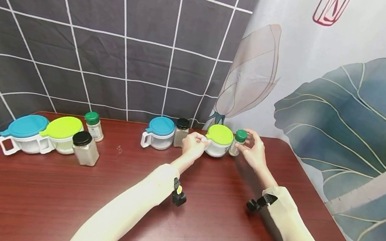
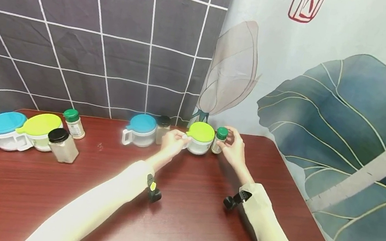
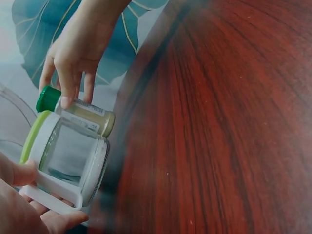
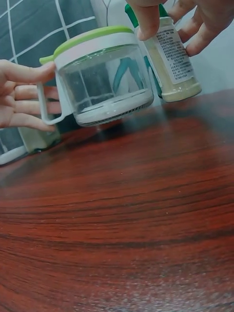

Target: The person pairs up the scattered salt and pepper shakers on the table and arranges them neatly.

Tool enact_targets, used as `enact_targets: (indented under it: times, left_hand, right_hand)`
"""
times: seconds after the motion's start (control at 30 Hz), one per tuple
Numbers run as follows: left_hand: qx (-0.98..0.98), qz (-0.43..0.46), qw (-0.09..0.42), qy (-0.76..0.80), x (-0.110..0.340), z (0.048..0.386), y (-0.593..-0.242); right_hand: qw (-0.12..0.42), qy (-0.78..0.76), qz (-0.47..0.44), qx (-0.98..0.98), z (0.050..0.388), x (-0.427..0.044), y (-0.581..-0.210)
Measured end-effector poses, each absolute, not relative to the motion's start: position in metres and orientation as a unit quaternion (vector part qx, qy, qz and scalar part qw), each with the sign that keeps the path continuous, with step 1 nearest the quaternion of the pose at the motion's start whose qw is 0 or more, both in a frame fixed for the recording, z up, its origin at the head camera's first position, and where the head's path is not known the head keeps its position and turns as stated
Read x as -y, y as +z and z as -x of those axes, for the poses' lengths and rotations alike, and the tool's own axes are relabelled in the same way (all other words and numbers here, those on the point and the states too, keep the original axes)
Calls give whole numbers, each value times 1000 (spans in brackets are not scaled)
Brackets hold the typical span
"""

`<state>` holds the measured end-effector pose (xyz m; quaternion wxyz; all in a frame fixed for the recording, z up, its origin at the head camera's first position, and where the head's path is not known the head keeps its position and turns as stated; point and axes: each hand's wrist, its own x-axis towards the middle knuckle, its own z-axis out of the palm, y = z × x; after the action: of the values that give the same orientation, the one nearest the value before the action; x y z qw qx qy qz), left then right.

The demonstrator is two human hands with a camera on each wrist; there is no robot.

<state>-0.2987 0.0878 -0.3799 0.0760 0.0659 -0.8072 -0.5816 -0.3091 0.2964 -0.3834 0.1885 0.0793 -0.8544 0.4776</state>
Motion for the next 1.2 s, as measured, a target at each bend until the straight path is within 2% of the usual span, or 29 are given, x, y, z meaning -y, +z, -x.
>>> enact_targets:
  times: [0.17,0.83,1.2]
  left_hand:
    - [795,-80,53,-599,-90,301,-381]
    - [807,-79,38,-584,-89,307,-390]
    - [814,-1,21,-580,-79,306,-389]
  right_hand:
    - [183,472,-70,859,311,-299,-384]
    - [153,474,-67,864,314,-300,-393]
    - [146,488,-82,857,317,-304,-394]
